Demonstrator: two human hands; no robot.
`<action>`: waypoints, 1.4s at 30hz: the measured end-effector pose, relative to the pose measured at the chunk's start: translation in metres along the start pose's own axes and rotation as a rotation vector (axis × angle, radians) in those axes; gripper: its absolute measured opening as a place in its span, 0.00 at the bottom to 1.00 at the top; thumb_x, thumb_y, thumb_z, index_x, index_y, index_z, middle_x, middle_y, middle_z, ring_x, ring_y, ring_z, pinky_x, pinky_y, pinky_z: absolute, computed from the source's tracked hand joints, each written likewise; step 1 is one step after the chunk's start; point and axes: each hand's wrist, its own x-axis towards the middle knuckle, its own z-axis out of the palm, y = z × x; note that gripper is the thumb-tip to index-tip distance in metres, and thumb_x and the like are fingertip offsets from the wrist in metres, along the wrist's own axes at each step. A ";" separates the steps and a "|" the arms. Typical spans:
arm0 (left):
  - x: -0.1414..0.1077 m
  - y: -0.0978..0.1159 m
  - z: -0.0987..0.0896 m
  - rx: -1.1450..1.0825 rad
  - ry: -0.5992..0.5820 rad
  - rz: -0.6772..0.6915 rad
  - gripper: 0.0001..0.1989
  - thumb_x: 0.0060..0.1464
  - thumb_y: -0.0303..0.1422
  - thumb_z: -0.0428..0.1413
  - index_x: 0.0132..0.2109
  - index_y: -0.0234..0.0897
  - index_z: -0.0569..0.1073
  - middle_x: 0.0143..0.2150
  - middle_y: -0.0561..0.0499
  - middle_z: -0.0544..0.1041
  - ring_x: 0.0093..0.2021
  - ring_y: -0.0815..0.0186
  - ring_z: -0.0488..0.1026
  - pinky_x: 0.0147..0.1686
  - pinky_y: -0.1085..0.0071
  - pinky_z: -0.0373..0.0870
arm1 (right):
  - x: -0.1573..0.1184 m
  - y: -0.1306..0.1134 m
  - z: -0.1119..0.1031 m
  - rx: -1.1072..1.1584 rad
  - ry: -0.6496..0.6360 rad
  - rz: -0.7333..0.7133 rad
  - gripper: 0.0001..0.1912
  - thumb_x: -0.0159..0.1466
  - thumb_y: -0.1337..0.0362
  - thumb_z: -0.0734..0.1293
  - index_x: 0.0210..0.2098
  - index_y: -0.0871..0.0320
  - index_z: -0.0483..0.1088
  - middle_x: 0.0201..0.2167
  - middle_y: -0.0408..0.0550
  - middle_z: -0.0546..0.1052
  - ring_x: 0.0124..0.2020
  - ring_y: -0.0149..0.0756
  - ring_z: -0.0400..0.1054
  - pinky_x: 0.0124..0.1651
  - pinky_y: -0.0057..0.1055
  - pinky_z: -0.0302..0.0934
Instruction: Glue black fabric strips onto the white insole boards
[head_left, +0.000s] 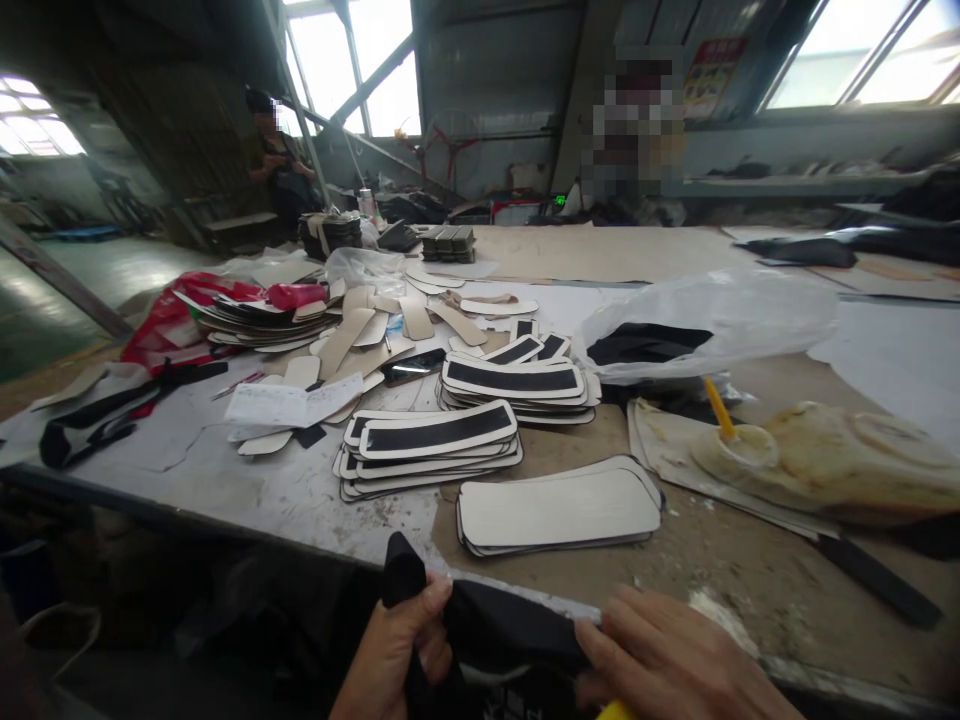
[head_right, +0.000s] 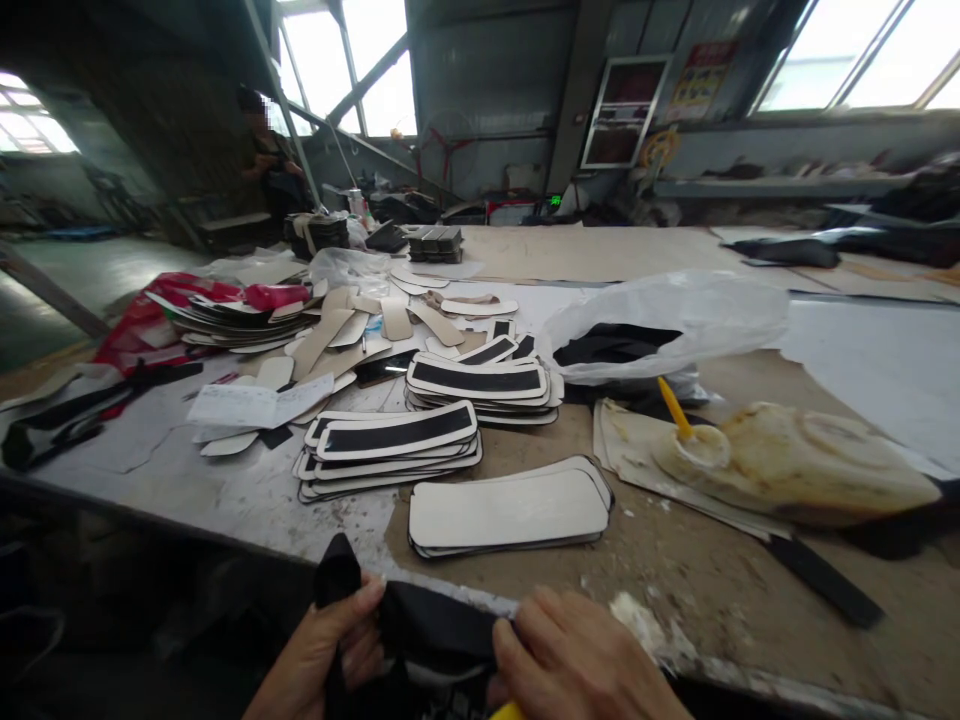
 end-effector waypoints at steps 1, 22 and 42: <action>-0.002 0.005 0.001 0.101 0.004 0.052 0.15 0.40 0.37 0.64 0.25 0.36 0.65 0.13 0.63 0.52 0.14 0.78 0.47 0.16 0.78 0.43 | -0.008 0.005 0.001 0.022 -0.009 0.024 0.08 0.64 0.65 0.59 0.39 0.57 0.68 0.23 0.45 0.72 0.23 0.32 0.66 0.25 0.26 0.58; 0.038 0.029 0.036 0.496 0.249 0.272 0.20 0.38 0.45 0.62 0.31 0.32 0.71 0.09 0.59 0.60 0.15 0.73 0.55 0.18 0.75 0.51 | 0.080 0.036 0.016 0.615 -0.423 0.488 0.07 0.56 0.73 0.60 0.27 0.57 0.66 0.26 0.41 0.73 0.27 0.29 0.64 0.29 0.22 0.53; 0.069 0.028 0.038 0.608 0.193 0.237 0.14 0.45 0.37 0.55 0.19 0.39 0.61 0.09 0.58 0.58 0.13 0.71 0.54 0.15 0.74 0.49 | 0.130 0.063 0.066 0.341 -0.624 0.448 0.09 0.59 0.65 0.59 0.34 0.55 0.71 0.31 0.48 0.78 0.33 0.39 0.71 0.30 0.27 0.53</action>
